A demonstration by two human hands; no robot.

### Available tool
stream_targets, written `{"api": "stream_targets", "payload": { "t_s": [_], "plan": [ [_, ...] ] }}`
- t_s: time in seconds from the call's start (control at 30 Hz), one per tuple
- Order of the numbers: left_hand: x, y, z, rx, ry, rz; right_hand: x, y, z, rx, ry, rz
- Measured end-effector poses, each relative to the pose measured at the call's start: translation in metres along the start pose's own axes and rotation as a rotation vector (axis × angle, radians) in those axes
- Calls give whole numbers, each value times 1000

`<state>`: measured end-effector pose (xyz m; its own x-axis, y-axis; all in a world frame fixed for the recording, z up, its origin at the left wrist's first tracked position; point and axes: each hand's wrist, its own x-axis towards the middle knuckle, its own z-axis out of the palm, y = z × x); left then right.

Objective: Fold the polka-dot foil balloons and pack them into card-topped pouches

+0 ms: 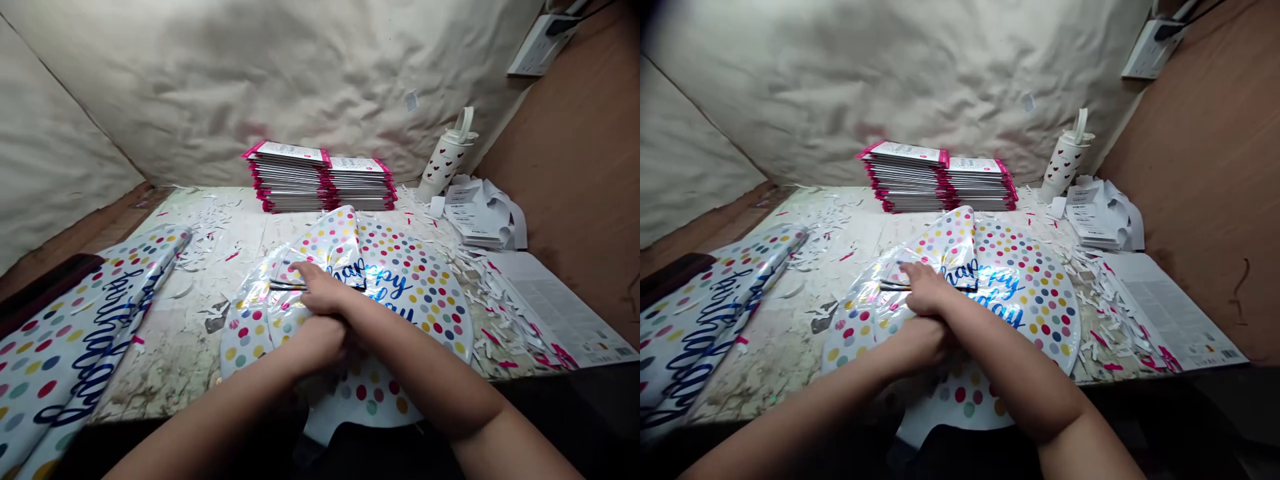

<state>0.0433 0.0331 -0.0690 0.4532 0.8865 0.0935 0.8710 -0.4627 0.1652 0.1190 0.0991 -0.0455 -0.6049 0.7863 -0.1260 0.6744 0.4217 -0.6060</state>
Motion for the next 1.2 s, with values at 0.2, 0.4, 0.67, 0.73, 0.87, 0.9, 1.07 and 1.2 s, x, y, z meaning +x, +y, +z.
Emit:
{"api": "stream_targets", "payload": {
  "t_s": [0.2,0.4,0.67,0.73,0.87,0.9,1.07,1.2],
  "plan": [
    [-10,-91,-47,274,102,49,-3,14,4,-88,146,12],
    [3,-105,-61,448,297,151,9,-5,21,-182,270,92],
    [-18,-84,-15,179,-13,96,-33,37,-80,-187,638,244],
    [-19,-88,-9,164,-60,25,-67,56,-124,-214,838,296],
    [-10,-89,-18,100,-123,-10,-127,69,-156,-296,1118,31],
    [-8,-89,-24,72,-145,-27,-138,69,-149,-300,1085,-69],
    [1,-97,-52,-34,-22,-176,-182,80,-69,-260,584,-398],
    [9,-87,-62,-41,257,-144,-207,115,-11,-294,406,-411]
  ]
}}
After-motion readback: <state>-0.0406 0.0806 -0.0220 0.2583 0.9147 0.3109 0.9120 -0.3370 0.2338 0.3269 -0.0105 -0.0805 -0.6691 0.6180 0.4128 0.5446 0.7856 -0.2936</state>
